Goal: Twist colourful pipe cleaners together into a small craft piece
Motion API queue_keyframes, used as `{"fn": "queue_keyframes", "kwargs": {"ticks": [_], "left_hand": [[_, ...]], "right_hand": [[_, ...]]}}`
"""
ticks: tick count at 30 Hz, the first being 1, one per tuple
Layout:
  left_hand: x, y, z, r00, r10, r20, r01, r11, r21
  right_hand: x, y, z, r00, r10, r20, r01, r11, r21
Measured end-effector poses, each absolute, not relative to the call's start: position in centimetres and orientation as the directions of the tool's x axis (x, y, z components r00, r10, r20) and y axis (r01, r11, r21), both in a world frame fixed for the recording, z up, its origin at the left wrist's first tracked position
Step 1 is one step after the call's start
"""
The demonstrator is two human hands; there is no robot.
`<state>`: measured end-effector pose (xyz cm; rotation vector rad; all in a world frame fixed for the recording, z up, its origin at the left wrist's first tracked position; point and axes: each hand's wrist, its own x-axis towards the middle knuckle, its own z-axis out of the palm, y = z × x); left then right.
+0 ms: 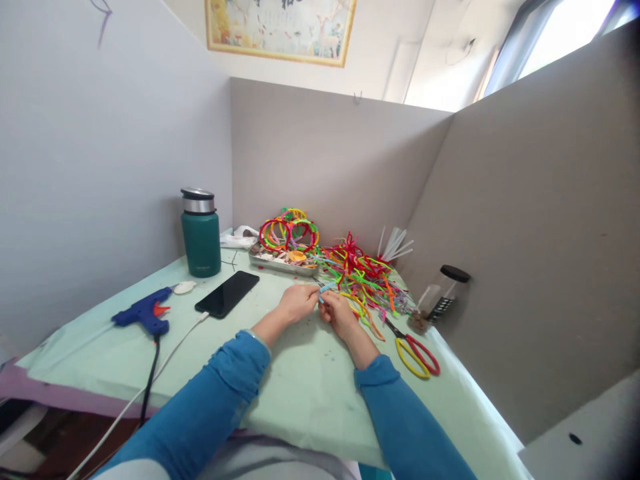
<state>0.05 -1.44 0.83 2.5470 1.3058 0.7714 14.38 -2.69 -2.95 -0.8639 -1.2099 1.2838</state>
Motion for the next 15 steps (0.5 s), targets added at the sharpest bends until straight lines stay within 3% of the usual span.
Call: {"fn": "queue_keyframes", "kwargs": {"ticks": [15], "left_hand": [[0.03,-1.0,0.04,0.446,0.785,0.43,0.681,-0.61,0.405]], "right_hand": [[14.37,-2.82,-2.75,-0.1,0.983,0.154,-0.255,0.124,-0.959]]}}
